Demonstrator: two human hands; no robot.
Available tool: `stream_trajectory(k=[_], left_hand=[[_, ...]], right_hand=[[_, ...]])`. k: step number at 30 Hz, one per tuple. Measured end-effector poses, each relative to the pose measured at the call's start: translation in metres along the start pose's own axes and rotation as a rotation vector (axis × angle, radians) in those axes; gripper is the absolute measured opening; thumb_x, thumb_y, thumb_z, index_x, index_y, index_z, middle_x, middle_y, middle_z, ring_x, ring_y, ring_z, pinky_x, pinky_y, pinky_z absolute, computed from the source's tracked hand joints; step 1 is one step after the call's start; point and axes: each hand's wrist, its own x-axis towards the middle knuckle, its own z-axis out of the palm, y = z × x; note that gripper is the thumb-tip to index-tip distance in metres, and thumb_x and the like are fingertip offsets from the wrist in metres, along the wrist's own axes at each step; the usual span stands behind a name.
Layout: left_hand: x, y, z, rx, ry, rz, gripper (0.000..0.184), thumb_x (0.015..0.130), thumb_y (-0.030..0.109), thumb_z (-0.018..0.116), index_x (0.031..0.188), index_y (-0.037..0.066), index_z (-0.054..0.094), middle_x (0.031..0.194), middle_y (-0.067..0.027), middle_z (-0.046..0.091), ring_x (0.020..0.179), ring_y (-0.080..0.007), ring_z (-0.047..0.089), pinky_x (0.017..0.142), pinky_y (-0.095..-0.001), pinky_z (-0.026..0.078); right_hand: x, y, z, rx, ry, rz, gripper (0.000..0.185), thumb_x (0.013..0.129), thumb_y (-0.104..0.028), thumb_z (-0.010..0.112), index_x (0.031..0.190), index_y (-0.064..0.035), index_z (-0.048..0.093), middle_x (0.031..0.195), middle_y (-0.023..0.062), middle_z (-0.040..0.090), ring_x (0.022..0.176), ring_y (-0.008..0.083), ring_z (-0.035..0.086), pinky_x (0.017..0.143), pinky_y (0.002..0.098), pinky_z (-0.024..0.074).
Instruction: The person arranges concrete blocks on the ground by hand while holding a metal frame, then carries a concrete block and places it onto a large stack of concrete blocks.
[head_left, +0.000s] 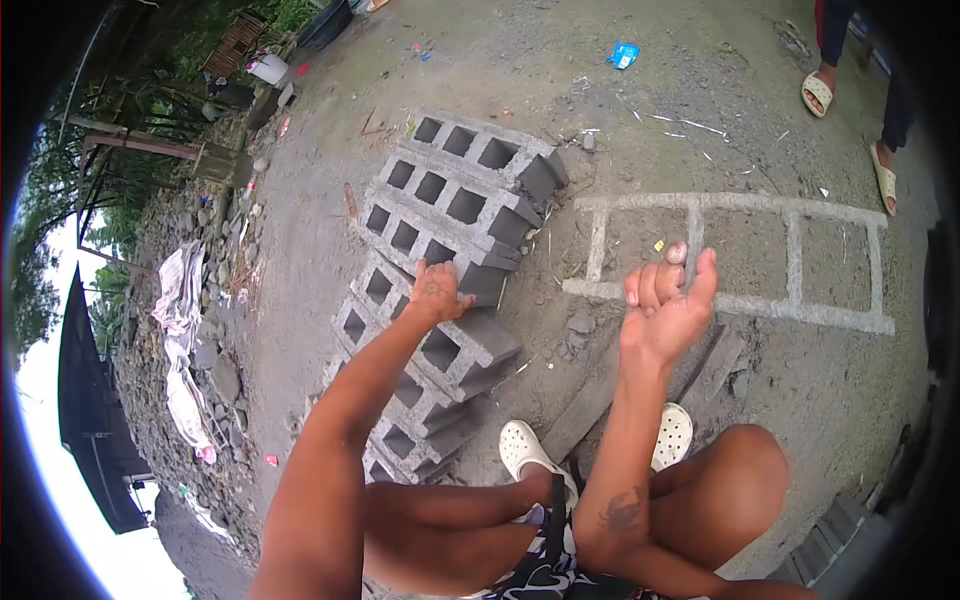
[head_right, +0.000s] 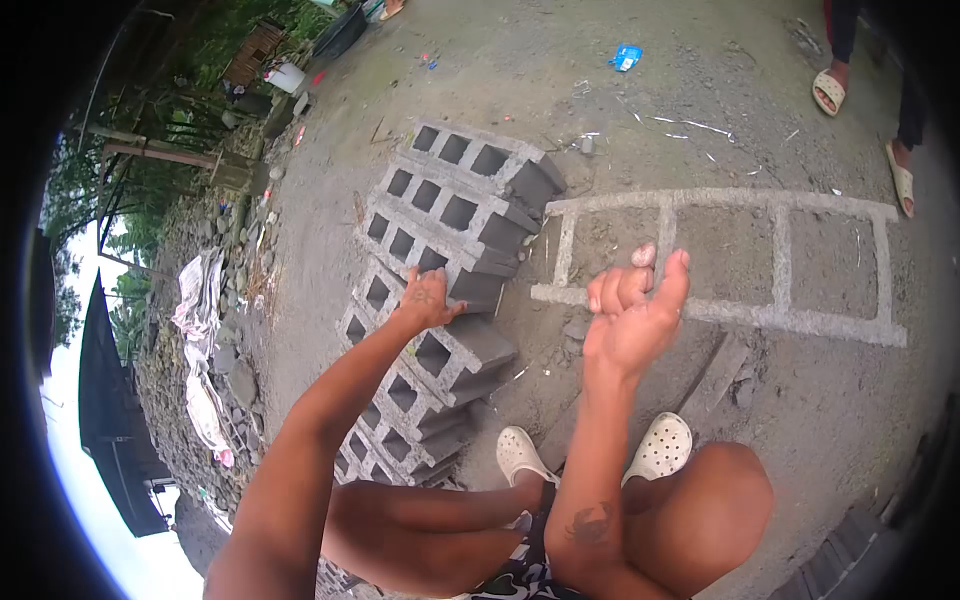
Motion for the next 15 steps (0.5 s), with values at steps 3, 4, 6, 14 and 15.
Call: stream_trajectory(k=[3,4,6,14,15], left_hand=[[0.027,0.017,-0.011,-0.427,-0.094,-0.328,0.085,0.079,0.054,0.072,0.13,-0.008,0.046,0.125,-0.0261,0.06,0.12,-0.0362,0.058,0.105,-0.043,0.043],[0.039,0.017,0.007,-0.456,0.03,-0.389,0.081,0.075,0.054,0.076,0.123,-0.006,0.053,0.119,-0.0247,0.064,0.114,-0.0368,0.062,0.097,-0.0396,0.05],[0.053,0.015,0.005,-0.519,0.019,-0.39,0.07,0.074,0.051,0.076,0.116,-0.003,0.059,0.116,-0.0242,0.066,0.111,-0.036,0.063,0.096,-0.0407,0.051],[0.042,0.003,0.044,-0.646,0.294,-0.325,0.044,0.074,0.038,0.073,0.097,0.001,0.066,0.093,-0.0214,0.07,0.093,-0.0376,0.067,0.085,-0.0457,0.051],[0.041,0.005,0.049,-0.67,0.333,-0.326,0.041,0.074,0.036,0.072,0.095,0.001,0.066,0.09,-0.021,0.07,0.091,-0.0376,0.067,0.083,-0.0458,0.051]], right_hand=[[0.003,-0.004,-0.027,-0.092,-0.025,-0.019,0.044,0.102,-0.043,0.043,0.082,-0.0047,0.053,0.049,-0.0063,0.017,0.042,0.009,0.02,0.047,0.0288,0.0269],[0.003,0.001,-0.034,-0.131,-0.006,-0.03,0.044,0.102,-0.042,0.042,0.083,-0.0043,0.054,0.049,-0.0063,0.017,0.041,0.0089,0.019,0.047,0.0288,0.0268],[-0.002,0.014,-0.042,-0.19,-0.014,-0.029,0.046,0.102,-0.044,0.041,0.083,-0.004,0.054,0.049,-0.0065,0.017,0.041,0.0086,0.019,0.047,0.0286,0.0266],[-0.042,0.068,-0.003,-0.349,-0.463,0.06,0.05,0.105,-0.046,0.034,0.086,-0.0026,0.053,0.05,-0.0078,0.017,0.042,0.0075,0.017,0.049,0.0277,0.0257],[-0.04,0.075,0.013,-0.376,-0.529,0.003,0.051,0.105,-0.045,0.033,0.087,-0.0024,0.053,0.05,-0.008,0.017,0.043,0.0074,0.017,0.049,0.0275,0.0255]])
